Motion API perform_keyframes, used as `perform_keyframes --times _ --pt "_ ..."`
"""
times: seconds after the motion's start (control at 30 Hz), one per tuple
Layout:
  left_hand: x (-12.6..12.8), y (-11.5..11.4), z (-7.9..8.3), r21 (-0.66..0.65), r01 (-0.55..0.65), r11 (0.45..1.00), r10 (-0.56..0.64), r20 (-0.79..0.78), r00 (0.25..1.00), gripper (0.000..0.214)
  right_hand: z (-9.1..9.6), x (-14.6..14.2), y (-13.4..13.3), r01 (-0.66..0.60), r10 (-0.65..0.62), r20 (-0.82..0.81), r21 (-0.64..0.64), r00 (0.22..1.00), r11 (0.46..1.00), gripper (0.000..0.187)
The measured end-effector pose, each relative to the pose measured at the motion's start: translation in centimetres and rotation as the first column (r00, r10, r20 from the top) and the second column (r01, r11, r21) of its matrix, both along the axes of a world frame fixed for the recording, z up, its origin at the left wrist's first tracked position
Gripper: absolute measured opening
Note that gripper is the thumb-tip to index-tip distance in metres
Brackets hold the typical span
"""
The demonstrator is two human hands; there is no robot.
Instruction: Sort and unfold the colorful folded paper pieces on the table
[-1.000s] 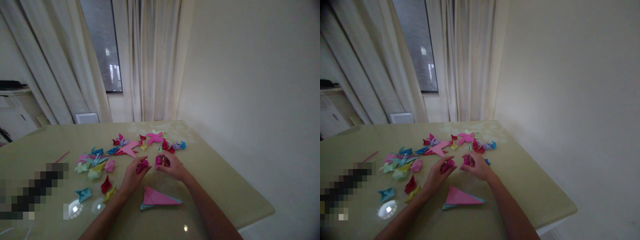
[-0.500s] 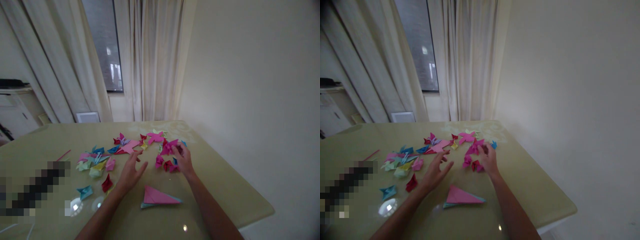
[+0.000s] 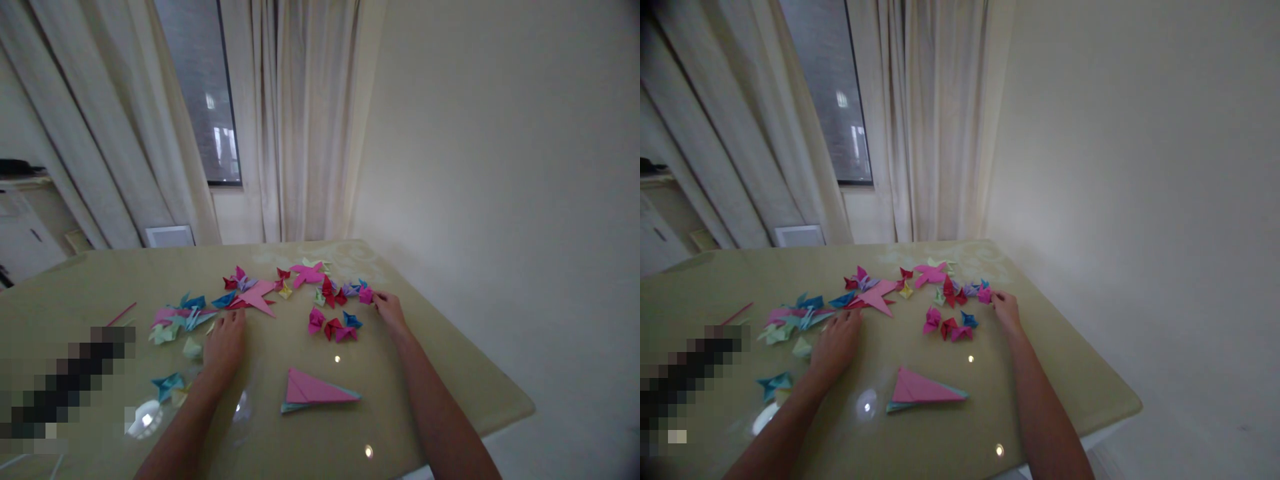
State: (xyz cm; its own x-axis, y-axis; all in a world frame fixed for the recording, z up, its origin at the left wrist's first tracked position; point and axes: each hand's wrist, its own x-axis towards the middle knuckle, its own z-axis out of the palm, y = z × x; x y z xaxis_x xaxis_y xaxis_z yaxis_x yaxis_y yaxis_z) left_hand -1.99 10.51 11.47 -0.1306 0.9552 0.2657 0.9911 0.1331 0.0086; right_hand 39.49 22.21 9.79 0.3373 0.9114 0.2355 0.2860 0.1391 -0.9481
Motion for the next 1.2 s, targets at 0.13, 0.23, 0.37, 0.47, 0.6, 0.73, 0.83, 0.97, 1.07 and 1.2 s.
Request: perform_keyframes --times 0.13,0.23,0.37,0.47,0.6,0.73,0.83,0.97,1.07,1.2 --pt "0.9 0.8 -0.7 0.042 0.126 0.991 -0.13 0.089 0.988 0.037 -0.6 -0.5 0.4 -0.021 0.021 0.027 -0.003 0.999 1.0 0.033" --pt "1.4 1.1 -0.8 0.108 0.182 0.977 -0.199 0.177 0.964 0.031 -0.7 -0.6 0.6 0.034 -0.035 0.012 0.023 0.999 0.999 0.04" --pt "1.6 1.4 -0.7 0.204 0.182 0.962 -0.242 0.323 0.915 0.024 -0.2 -0.6 0.2 0.119 -0.119 -0.015 0.076 0.993 0.99 0.049" --pt "1.9 1.5 -0.7 0.302 0.16 0.94 -0.287 0.444 0.849 0.026 0.8 -1.2 -0.6 0.148 -0.15 0.006 0.136 0.989 0.98 0.048" --pt "2.8 1.2 -0.4 0.413 0.201 0.888 -0.429 0.589 0.685 0.031 2.6 -4.1 -2.6 0.036 -0.059 0.082 0.256 0.995 0.966 0.041" --pt "4.1 0.6 -0.1 0.476 0.244 0.845 -0.527 0.662 0.532 0.028 3.6 -8.7 -5.2 -0.349 0.284 0.256 0.259 0.924 0.901 0.034" --pt "5.3 0.1 -0.2 0.561 0.258 0.786 -0.611 0.646 0.458 0.028 3.6 -11.8 -7.1 -0.562 0.491 0.316 0.196 0.812 0.804 0.036" --pt "6.9 -0.9 -0.2 0.672 0.291 0.681 -0.709 0.505 0.493 0.028 3.4 -13.6 -8.6 -0.686 0.656 0.221 0.104 0.722 0.72 0.049" --pt "7.8 -1.7 -0.1 0.685 0.343 0.643 -0.738 0.435 0.516 0.027 3.2 -14.0 -9.0 -0.774 0.769 0.085 0.1 0.633 0.626 0.042" --pt "8.3 -1.9 -0.3 0.663 0.377 0.647 -0.75 0.462 0.474 0.035 2.6 -14.1 -8.6 -0.774 0.785 -0.059 0.131 0.617 0.619 0.038"
